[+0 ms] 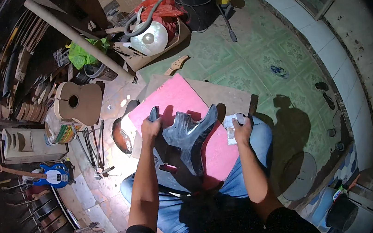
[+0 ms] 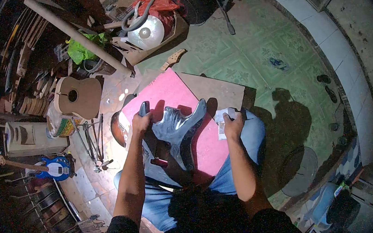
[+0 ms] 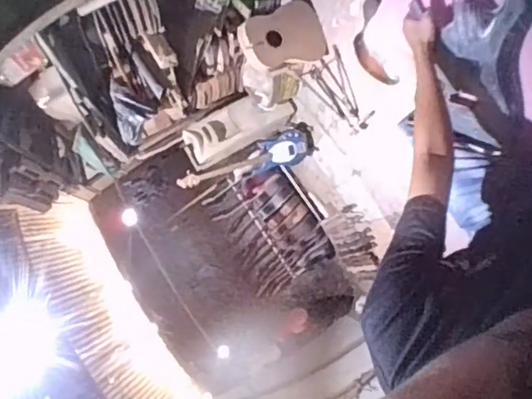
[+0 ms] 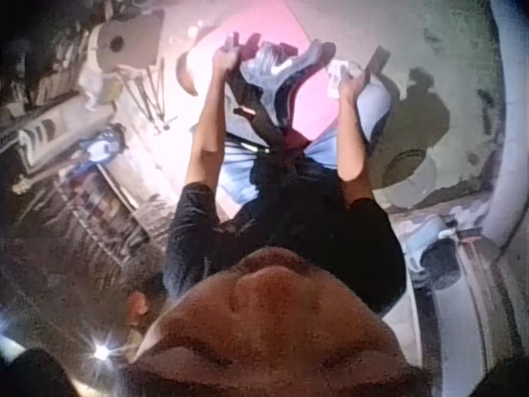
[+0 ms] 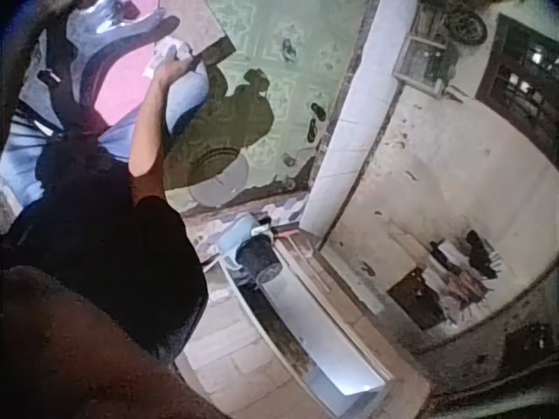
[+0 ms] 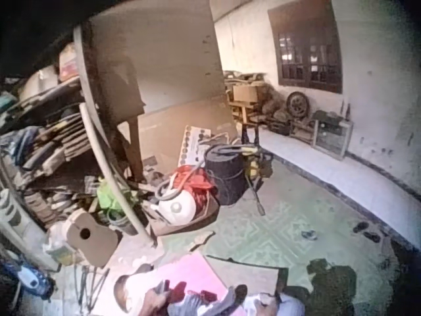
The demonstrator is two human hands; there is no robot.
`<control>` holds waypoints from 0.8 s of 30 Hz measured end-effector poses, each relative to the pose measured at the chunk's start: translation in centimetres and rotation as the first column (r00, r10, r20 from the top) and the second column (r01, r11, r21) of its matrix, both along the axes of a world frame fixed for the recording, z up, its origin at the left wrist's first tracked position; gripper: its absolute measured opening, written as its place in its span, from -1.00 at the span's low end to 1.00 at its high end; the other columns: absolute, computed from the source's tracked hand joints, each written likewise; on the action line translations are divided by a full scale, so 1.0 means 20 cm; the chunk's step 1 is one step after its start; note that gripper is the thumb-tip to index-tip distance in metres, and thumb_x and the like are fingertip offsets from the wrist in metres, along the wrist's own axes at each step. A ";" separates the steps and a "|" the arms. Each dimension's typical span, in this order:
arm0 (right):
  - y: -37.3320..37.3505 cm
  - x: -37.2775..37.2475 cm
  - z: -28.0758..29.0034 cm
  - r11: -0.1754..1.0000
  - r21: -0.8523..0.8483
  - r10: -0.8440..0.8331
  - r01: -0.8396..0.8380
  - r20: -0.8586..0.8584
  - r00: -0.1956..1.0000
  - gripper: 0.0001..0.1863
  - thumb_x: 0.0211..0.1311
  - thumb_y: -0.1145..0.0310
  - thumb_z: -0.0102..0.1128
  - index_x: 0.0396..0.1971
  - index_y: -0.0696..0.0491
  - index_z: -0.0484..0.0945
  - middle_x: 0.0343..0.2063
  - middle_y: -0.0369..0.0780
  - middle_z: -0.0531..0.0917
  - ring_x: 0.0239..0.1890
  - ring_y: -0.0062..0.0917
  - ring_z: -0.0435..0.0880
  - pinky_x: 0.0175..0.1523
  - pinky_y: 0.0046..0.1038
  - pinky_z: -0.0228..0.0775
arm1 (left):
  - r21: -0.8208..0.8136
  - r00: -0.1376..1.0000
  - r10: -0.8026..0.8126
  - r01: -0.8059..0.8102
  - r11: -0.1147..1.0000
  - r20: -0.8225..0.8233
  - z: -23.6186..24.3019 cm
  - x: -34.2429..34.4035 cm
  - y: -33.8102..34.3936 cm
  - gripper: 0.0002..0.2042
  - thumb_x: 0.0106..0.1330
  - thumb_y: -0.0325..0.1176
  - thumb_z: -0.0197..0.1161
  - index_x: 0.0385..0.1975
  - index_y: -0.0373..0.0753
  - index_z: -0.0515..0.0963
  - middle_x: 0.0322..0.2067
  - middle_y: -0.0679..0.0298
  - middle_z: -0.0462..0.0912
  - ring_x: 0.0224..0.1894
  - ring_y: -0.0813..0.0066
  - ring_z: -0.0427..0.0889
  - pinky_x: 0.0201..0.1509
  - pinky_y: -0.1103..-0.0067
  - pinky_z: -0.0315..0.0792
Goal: The person sands the inner edges of a guitar body by hand and then wipes the exterior surface with a cloth.
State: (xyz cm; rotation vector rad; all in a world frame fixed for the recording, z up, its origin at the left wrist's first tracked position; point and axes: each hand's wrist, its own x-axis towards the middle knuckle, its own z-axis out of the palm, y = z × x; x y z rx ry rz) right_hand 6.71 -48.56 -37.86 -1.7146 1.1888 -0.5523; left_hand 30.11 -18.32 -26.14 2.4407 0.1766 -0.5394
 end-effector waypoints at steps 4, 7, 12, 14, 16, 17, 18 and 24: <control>0.04 -0.01 0.13 0.965 -0.234 0.100 -0.115 -0.077 0.992 -0.61 0.02 0.26 0.55 -0.22 0.14 0.62 -0.17 0.01 0.63 -0.07 -0.02 0.58 0.07 -0.12 0.42 | -0.063 0.999 -0.034 0.036 0.997 0.025 0.09 0.09 -0.02 -0.45 -0.01 -0.03 0.37 -0.13 -0.37 0.68 -0.25 -0.10 0.77 -0.14 0.06 0.77 0.00 0.31 0.57; 0.05 -0.03 0.23 0.898 -0.402 0.150 -0.179 -0.103 0.983 -0.67 0.02 0.29 0.51 -0.27 0.13 0.61 -0.15 -0.01 0.61 -0.08 -0.03 0.57 0.06 -0.12 0.41 | -0.047 0.983 -0.180 0.181 0.982 0.028 0.17 0.16 -0.14 -0.44 0.00 -0.04 0.36 -0.08 -0.36 0.67 -0.23 -0.09 0.77 -0.13 0.05 0.77 0.00 0.30 0.58; 0.14 -0.06 0.51 0.856 -0.451 0.343 -0.251 0.133 0.930 -0.79 0.07 0.42 0.32 -0.30 0.17 0.58 -0.18 0.00 0.61 -0.08 -0.02 0.59 0.08 -0.12 0.42 | 0.072 0.947 -0.319 0.316 0.946 0.030 0.06 0.24 -0.26 -0.38 -0.03 -0.02 0.34 0.00 -0.35 0.66 -0.08 -0.16 0.73 0.04 -0.05 0.72 0.14 0.27 0.56; 0.18 -0.04 0.60 0.821 -0.506 0.414 -0.265 0.206 0.887 -0.82 0.02 0.54 0.16 -0.32 0.20 0.59 -0.23 0.03 0.66 -0.14 -0.04 0.64 0.05 -0.14 0.45 | 0.134 0.917 -0.392 0.398 0.907 -0.074 0.02 0.26 -0.29 -0.36 -0.02 0.01 0.35 0.01 -0.36 0.65 -0.07 -0.14 0.74 0.03 -0.04 0.72 0.14 0.28 0.57; 0.20 -0.06 0.62 0.840 -0.231 0.522 -0.491 0.099 0.847 -0.82 0.01 0.54 0.19 -0.33 0.20 0.57 -0.27 0.03 0.65 -0.17 -0.03 0.65 0.02 -0.12 0.46 | 0.142 0.917 -0.387 0.397 0.907 -0.095 0.00 0.25 -0.34 -0.34 -0.02 0.03 0.38 0.01 -0.37 0.64 -0.07 -0.15 0.73 0.03 -0.05 0.72 0.14 0.27 0.57; 0.23 -0.06 0.62 0.831 -0.193 0.530 -0.522 -0.015 0.848 -0.73 0.01 0.52 0.25 -0.23 0.17 0.53 -0.23 0.01 0.64 -0.15 -0.02 0.63 -0.01 -0.11 0.45 | 0.162 0.919 -0.379 0.392 0.905 -0.105 -0.01 0.24 -0.36 -0.33 -0.02 0.05 0.40 0.01 -0.37 0.63 -0.08 -0.15 0.73 0.02 -0.06 0.72 0.13 0.27 0.57; 0.24 -0.04 0.60 0.826 -0.190 0.536 -0.531 -0.025 0.844 -0.73 0.01 0.52 0.25 -0.23 0.17 0.53 -0.23 0.01 0.64 -0.15 -0.02 0.63 -0.01 -0.11 0.45 | 0.156 0.921 -0.372 0.386 0.909 -0.113 -0.04 0.22 -0.36 -0.33 -0.02 0.05 0.40 0.01 -0.37 0.63 -0.08 -0.15 0.73 0.02 -0.06 0.72 0.13 0.27 0.57; 0.33 0.12 0.59 0.593 -0.379 0.701 -0.711 -0.190 0.687 -0.58 0.06 0.39 0.35 -0.05 0.08 0.48 -0.14 0.00 0.57 -0.06 -0.01 0.57 0.01 -0.04 0.38 | -0.029 0.922 -0.335 0.347 0.938 0.194 -0.16 0.11 -0.33 -0.41 0.08 -0.01 0.47 -0.06 -0.39 0.56 -0.15 -0.20 0.69 -0.04 -0.16 0.70 0.07 0.16 0.56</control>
